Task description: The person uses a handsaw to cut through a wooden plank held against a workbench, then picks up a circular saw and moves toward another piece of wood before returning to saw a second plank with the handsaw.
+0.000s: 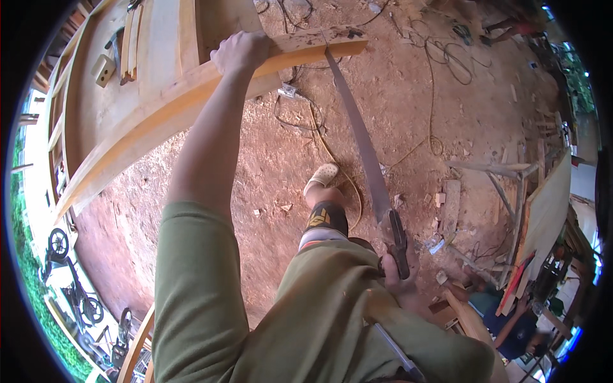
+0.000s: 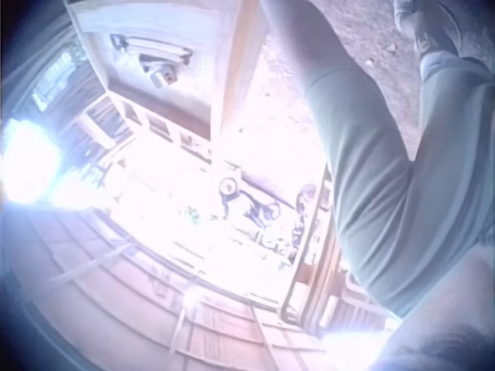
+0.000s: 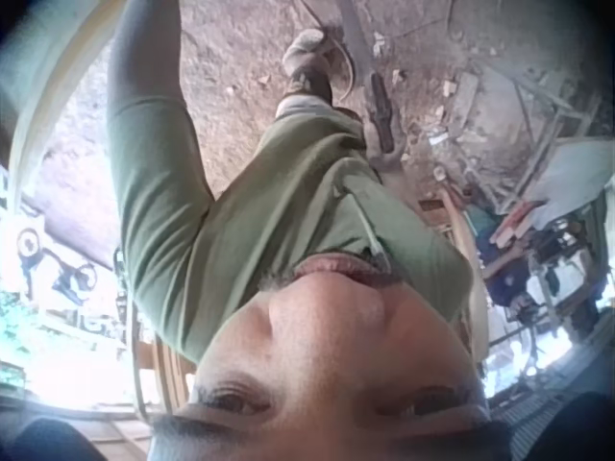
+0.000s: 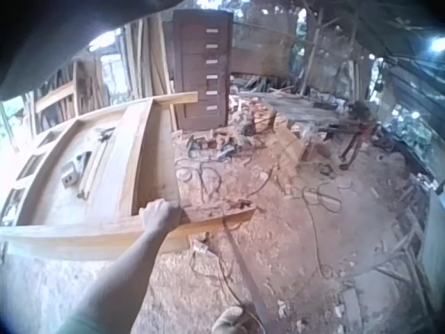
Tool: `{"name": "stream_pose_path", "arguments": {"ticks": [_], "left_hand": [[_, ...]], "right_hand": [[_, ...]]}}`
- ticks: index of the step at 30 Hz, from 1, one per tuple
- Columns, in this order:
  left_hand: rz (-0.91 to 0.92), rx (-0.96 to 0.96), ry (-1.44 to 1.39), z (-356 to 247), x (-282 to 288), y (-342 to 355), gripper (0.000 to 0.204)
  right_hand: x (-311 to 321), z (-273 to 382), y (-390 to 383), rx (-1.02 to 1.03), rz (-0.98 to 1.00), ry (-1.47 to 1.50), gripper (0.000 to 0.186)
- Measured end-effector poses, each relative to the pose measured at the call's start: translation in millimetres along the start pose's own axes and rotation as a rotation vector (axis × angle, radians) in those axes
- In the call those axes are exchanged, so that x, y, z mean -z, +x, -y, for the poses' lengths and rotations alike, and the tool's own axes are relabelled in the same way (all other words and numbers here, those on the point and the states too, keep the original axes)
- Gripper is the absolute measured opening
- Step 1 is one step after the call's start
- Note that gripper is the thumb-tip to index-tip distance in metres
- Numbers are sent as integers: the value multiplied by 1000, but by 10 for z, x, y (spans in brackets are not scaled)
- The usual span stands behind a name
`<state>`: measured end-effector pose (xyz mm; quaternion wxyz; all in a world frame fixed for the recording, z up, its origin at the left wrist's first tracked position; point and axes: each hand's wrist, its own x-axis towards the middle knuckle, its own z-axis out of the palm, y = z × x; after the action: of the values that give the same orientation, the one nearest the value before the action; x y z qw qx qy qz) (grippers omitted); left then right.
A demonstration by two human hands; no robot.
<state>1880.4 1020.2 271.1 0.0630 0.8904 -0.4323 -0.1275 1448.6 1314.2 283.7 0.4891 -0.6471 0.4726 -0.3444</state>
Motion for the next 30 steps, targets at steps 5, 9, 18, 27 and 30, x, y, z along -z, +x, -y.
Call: {"name": "stream_pose_path", "arguments": {"ticks": [5,9,18,27,30], "left_hand": [[-135,-55,35,-68,-106,12,51],[-96,-48,17,-25,-61,86,52],[-7,32,-19,71,11,26,50],[-106,-61,41,-127,6,42,42],[-78,-55,17,-2,-51,-26,45]], "right_hand": [[-767,-690,2016,124,-100,81,58],[-879,298,3150,43,-18,-47,55],[-29,33,191,-218,69,86,63],[-788,81,3038,60,-61,64,61],[-778,301,2846,6,-25,-33,63]]}}
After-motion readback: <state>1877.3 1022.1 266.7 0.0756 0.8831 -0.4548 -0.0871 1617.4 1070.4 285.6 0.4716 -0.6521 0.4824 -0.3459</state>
